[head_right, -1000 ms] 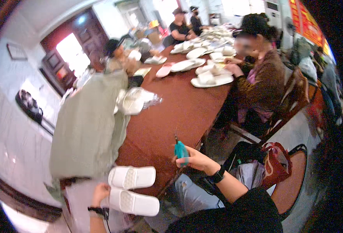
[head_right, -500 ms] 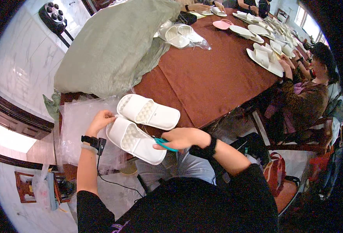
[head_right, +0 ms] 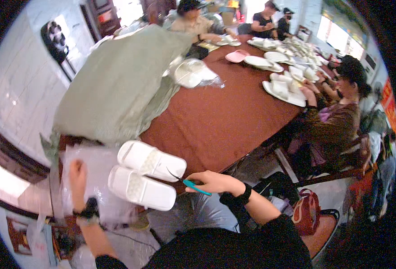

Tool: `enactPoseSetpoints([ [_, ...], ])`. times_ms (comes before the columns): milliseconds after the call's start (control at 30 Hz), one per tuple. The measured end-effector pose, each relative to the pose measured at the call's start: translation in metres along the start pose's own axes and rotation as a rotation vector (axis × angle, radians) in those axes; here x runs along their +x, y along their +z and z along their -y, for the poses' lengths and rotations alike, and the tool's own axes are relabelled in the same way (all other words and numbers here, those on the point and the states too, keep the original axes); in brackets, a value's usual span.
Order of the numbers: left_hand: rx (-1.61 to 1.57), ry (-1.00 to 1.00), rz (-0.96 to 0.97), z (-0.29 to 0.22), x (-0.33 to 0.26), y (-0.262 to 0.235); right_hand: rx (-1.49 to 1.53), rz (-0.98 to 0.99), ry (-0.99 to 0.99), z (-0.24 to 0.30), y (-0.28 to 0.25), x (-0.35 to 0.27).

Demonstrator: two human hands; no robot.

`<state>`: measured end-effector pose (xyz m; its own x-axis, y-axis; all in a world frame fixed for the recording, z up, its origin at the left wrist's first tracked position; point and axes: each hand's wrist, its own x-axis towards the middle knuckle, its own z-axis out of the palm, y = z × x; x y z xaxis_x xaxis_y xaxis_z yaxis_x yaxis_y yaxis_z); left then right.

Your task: Trimming loose threads from slippers with scissors and placing them into individual plastic bags.

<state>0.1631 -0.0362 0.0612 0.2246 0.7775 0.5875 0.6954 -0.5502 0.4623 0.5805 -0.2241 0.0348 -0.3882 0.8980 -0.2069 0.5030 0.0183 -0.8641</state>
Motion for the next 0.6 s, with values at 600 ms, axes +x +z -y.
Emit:
enactPoseSetpoints([
  [600, -0.108, -0.390, 0.930, -0.003, 0.033, 0.063, -0.085, 0.586, 0.175, 0.020, 0.002, 0.089],
])
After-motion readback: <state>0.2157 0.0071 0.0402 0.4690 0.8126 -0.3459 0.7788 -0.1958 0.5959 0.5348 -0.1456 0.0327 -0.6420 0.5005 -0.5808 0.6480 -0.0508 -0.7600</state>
